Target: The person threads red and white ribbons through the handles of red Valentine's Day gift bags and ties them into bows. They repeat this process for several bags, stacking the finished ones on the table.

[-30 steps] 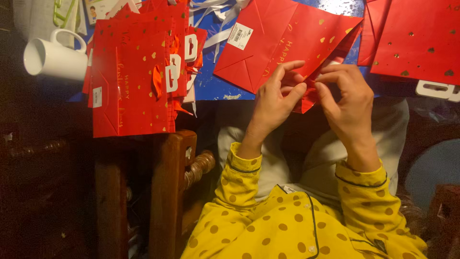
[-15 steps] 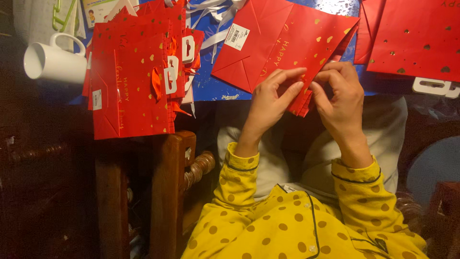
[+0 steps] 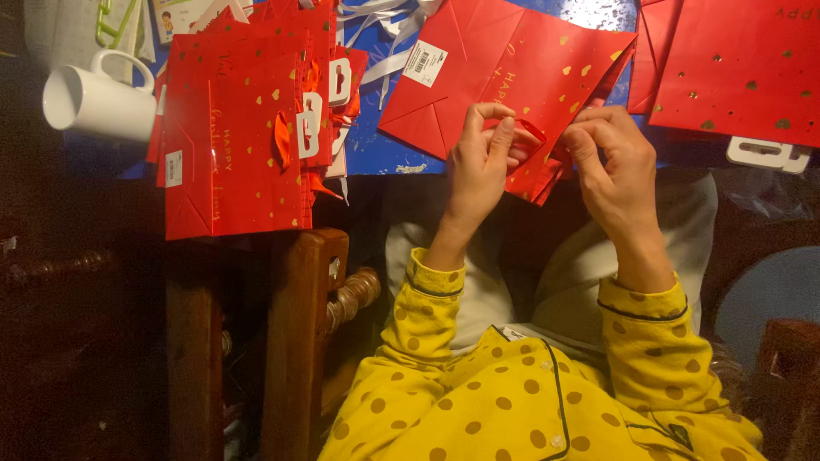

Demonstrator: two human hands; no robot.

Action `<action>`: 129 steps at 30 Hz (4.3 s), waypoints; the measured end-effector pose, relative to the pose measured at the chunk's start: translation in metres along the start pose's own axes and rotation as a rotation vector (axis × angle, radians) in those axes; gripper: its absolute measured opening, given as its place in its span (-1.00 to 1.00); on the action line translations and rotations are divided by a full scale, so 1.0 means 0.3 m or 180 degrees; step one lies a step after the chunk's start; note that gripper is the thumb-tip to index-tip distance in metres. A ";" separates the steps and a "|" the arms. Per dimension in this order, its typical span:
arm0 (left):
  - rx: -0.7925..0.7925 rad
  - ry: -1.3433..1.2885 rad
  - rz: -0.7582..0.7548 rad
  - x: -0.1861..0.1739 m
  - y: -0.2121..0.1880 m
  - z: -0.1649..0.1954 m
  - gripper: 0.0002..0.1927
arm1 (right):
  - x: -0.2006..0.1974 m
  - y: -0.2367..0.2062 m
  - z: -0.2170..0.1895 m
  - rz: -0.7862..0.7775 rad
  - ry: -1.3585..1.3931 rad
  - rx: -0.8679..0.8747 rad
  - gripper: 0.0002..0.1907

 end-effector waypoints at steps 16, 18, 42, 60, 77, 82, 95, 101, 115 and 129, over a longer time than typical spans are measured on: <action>-0.0022 -0.3528 0.0474 -0.130 0.048 -0.087 -0.87 | -0.006 0.005 0.002 0.0088 -0.0111 -0.0089 -0.86; -0.0105 -0.3427 0.0441 -0.129 0.040 -0.069 -0.87 | -0.004 0.007 -0.003 0.0102 -0.0110 -0.0099 -0.85; 0.1700 -0.2511 -0.0629 -0.223 -0.137 0.510 -0.88 | -0.014 0.014 -0.008 -0.0286 0.1308 0.0556 -0.29; 0.1795 -0.0133 0.0184 -0.211 0.012 0.451 -0.91 | -0.012 0.004 -0.005 -0.0234 0.0749 0.0539 -0.33; 0.1990 0.2029 0.0071 0.071 0.079 0.208 -0.90 | -0.022 0.021 0.007 -0.0369 0.0340 0.0387 -0.23; 0.1903 0.2152 -0.0172 0.067 0.099 0.195 -0.92 | -0.029 0.025 0.019 -0.0625 0.0537 0.0382 -0.28; 0.0823 0.1004 -0.0829 0.040 0.186 0.076 -0.83 | -0.001 0.110 0.040 0.0170 -0.0457 0.0095 -0.80; 0.0268 -0.0672 -0.1622 -0.136 0.180 0.098 -0.77 | -0.005 0.079 0.067 0.0333 -0.0325 0.0268 -0.93; -0.0832 -0.4859 -0.0908 -0.131 0.166 -0.082 -0.65 | -0.011 0.033 0.096 0.0658 0.0610 0.0179 -0.88; -0.0739 -0.2188 -0.1214 -0.060 0.137 0.008 -0.56 | -0.122 -0.123 0.101 0.1807 0.2096 -0.0081 -0.79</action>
Point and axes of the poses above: each hand's wrist, its own y-axis towards the middle knuckle, its own x-axis out of the palm, z = x × y, the point moved 3 cm from there along y, towards the middle knuckle, and after that the axes turned 1 degree about z, right-handed, at the moved point
